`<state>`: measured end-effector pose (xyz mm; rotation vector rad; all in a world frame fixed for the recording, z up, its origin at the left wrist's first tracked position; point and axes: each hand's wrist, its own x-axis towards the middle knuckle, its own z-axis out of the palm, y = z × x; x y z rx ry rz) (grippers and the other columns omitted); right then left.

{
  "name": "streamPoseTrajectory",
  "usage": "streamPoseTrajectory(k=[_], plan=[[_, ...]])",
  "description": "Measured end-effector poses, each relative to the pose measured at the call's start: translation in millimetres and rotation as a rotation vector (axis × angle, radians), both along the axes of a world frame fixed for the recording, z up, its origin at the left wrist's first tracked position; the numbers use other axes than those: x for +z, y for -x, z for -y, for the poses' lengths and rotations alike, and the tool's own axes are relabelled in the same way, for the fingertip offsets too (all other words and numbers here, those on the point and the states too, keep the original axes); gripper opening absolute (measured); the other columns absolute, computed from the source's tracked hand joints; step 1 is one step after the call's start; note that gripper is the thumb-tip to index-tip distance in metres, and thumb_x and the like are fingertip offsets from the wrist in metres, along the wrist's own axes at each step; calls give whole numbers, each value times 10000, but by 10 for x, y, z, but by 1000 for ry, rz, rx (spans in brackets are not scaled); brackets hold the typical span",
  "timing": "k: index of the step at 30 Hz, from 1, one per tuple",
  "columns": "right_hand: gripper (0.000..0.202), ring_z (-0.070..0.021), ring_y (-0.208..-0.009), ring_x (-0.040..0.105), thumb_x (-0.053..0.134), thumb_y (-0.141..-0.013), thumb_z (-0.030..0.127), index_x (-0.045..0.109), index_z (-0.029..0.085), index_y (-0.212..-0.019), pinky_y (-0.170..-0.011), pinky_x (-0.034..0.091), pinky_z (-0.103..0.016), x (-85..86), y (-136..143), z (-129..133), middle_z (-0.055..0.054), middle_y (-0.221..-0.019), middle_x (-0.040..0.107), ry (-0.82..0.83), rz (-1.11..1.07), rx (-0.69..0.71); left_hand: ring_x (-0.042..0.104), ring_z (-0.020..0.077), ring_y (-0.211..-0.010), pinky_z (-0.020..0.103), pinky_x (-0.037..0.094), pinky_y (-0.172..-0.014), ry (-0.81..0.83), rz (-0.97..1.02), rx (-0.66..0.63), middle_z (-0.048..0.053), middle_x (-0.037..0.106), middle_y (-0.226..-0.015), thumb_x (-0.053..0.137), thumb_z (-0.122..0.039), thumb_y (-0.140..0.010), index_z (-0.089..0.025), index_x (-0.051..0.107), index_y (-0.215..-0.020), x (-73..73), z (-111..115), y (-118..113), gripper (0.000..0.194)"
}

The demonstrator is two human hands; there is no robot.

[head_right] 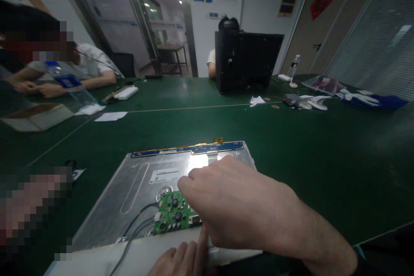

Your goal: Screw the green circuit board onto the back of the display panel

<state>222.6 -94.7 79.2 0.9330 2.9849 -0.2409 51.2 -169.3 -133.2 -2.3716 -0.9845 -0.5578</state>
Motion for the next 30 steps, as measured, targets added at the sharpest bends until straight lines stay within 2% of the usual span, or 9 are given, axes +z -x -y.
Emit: streamPoseTrajectory(k=[8, 14, 18, 25, 30], plan=[[28, -135, -583, 469, 529, -861, 195, 545, 217, -862, -488, 255, -276, -32, 1, 13, 26, -747, 607, -42, -41, -28, 445, 150, -424, 299, 258, -386, 4, 29, 19, -25, 466, -544, 398, -375, -925, 23, 430, -1287, -53, 22, -1, 539], [67, -133, -572, 466, 515, -882, 192, 574, 220, -869, -491, 238, -278, -21, 1, 42, 18, -744, 613, -37, -20, -54, 457, 150, -430, 297, 264, -389, 36, 4, 10, -26, 483, -552, 431, -392, -908, 4, 422, -1289, -22, 10, 7, 550], [78, -136, -577, 472, 504, -888, 196, 574, 220, -865, -488, 240, -282, -29, 1, 40, 18, -750, 615, -46, -21, -35, 460, 153, -421, 302, 264, -383, 36, 8, 20, -27, 485, -552, 394, -355, -925, 14, 394, -1304, 1, -2, 6, 529], [61, -134, -571, 464, 516, -877, 179, 557, 215, -849, -490, 238, -280, -35, 6, 32, 19, -735, 608, -51, -32, -34, 450, 156, -400, 315, 248, -371, -1, 10, 1, -23, 465, -537, 219, -244, -983, 45, 380, -1312, 17, 3, 8, 467], [55, -137, -565, 465, 532, -866, 186, 543, 219, -824, -483, 240, -289, -46, -7, 32, 25, -732, 607, -42, -56, -36, 457, 150, -406, 305, 258, -371, 12, 16, -2, -22, 470, -547, 256, -274, -982, 41, 394, -1308, 21, 6, 1, 475]])
